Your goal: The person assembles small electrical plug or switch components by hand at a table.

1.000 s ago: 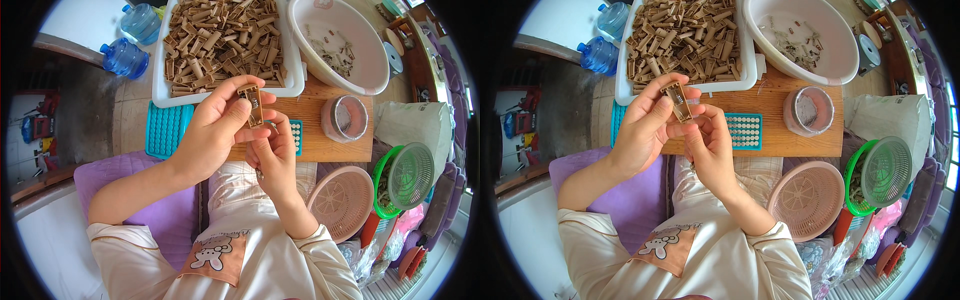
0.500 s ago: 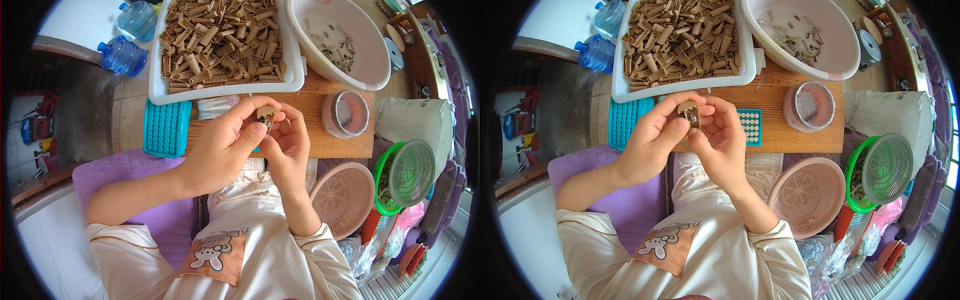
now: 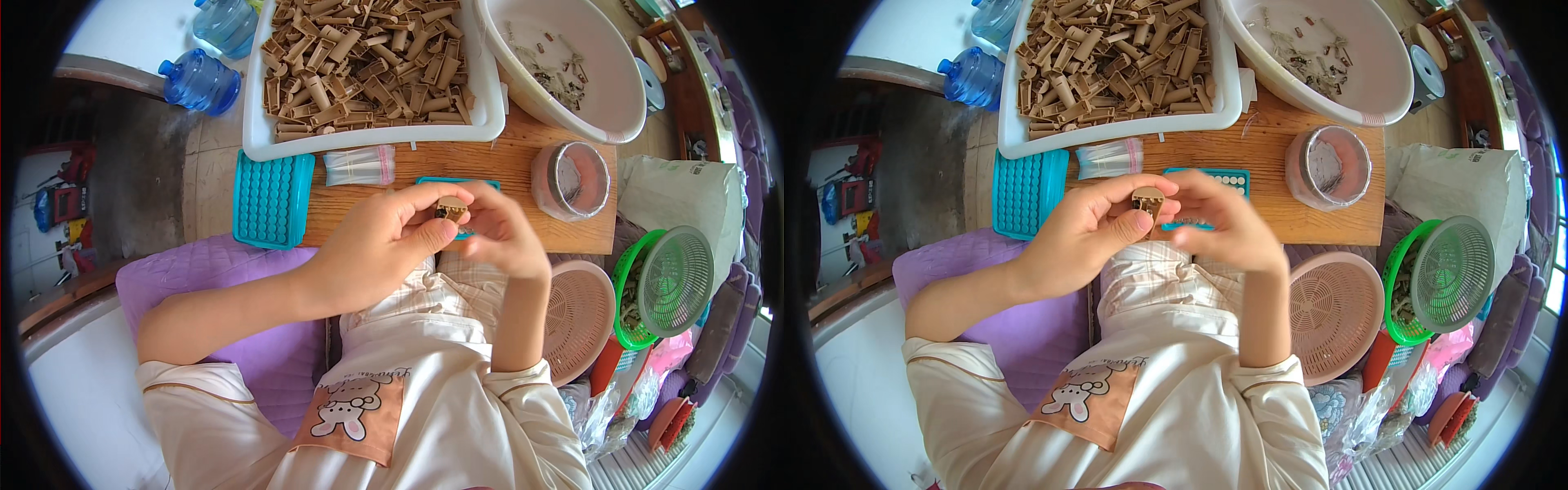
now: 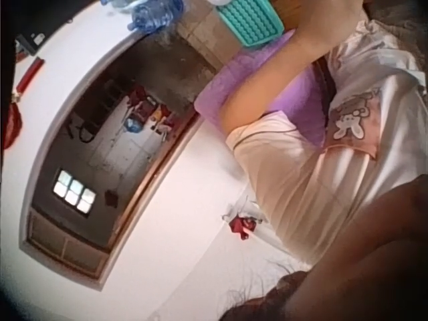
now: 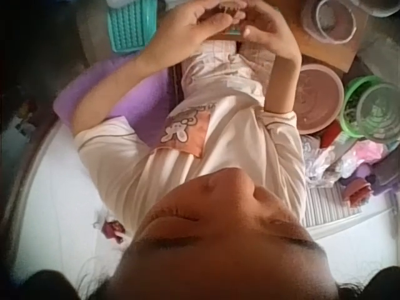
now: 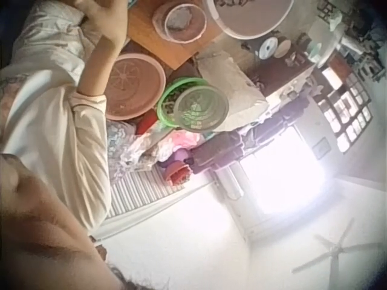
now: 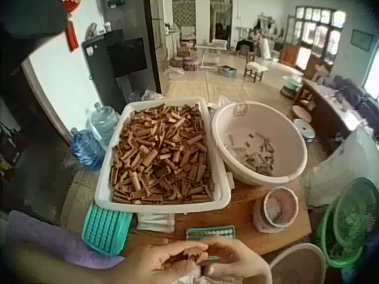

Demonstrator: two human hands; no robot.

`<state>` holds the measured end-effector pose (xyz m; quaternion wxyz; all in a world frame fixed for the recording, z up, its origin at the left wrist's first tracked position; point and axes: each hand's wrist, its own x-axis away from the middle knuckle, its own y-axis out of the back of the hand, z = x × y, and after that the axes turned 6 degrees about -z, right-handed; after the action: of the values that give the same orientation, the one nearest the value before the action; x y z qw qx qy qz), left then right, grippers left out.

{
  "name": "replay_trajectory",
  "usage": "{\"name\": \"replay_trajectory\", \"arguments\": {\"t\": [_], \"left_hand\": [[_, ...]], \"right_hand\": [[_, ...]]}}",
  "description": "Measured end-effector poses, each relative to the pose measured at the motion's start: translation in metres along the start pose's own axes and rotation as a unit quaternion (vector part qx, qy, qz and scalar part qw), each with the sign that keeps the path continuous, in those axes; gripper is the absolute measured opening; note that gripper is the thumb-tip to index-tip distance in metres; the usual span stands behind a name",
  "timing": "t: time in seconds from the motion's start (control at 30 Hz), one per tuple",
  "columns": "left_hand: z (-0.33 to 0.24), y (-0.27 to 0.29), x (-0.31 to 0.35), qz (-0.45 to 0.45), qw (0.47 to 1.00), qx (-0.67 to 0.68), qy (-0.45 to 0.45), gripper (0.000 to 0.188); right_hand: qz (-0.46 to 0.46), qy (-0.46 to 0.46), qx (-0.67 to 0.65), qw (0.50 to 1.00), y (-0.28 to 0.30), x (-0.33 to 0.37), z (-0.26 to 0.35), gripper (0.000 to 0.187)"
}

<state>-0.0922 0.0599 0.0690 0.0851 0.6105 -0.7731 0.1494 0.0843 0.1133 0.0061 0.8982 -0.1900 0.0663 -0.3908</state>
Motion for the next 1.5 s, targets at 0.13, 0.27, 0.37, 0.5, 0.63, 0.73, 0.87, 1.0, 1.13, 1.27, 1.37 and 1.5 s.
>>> {"name": "replay_trajectory", "arguments": {"t": [0.13, 0.27, 0.37, 0.5, 0.63, 0.73, 0.87, 1.0, 1.13, 1.27, 1.37, 1.5], "left_hand": [[-0.008, 0.008, -0.009, -0.017, 0.988, 0.091, 0.122, 0.033], [-0.01, 0.012, -0.012, -0.005, 0.969, 0.152, 0.194, 0.034], [-0.012, 0.012, -0.01, 0.023, 0.969, 0.151, 0.192, 0.038], [-0.011, 0.014, -0.01, 0.046, 0.965, 0.182, 0.184, 0.047], [-0.016, 0.012, -0.01, 0.101, 0.967, 0.151, 0.179, 0.049], [-0.009, 0.008, -0.007, 0.124, 0.977, 0.115, 0.131, 0.05], [-0.014, 0.002, -0.005, 0.078, 0.985, 0.076, 0.131, 0.044], [-0.007, 0.004, -0.001, 0.072, 0.992, -0.018, 0.103, 0.042], [-0.006, 0.001, -0.003, 0.05, 0.994, -0.02, 0.098, 0.038], [-0.003, 0.004, -0.002, 0.054, 0.991, -0.036, 0.12, 0.031], [-0.011, 0.006, 0.0, 0.066, 0.991, -0.015, 0.113, 0.028], [-0.011, 0.006, -0.005, 0.053, 0.991, -0.031, 0.119, 0.028]], "right_hand": [[-0.259, 0.046, 0.519, 0.813, 0.065, 0.006, -0.039, 0.023], [-0.219, 0.126, 0.621, 0.742, 0.089, 0.018, -0.063, 0.022], [-0.164, 0.184, 0.66, 0.71, 0.092, 0.017, -0.063, 0.024], [-0.099, 0.167, 0.691, 0.696, 0.087, 0.018, -0.053, 0.026], [-0.081, 0.157, 0.694, 0.698, 0.091, 0.018, -0.048, 0.023], [-0.189, 0.12, 0.571, 0.79, 0.078, 0.016, -0.044, 0.018], [-0.327, 0.277, 0.308, 0.849, 0.008, 0.031, -0.016, 0.021], [-0.22, 0.32, 0.402, 0.83, -0.039, 0.034, 0.006, 0.024], [-0.256, 0.382, 0.392, 0.797, -0.043, 0.026, -0.009, 0.022], [-0.223, 0.336, 0.356, 0.843, -0.027, 0.031, -0.01, 0.021], [-0.362, 0.204, 0.419, 0.807, 0.015, 0.033, -0.024, 0.02], [-0.346, 0.1, 0.479, 0.8, 0.074, 0.038, -0.063, 0.017]]}}
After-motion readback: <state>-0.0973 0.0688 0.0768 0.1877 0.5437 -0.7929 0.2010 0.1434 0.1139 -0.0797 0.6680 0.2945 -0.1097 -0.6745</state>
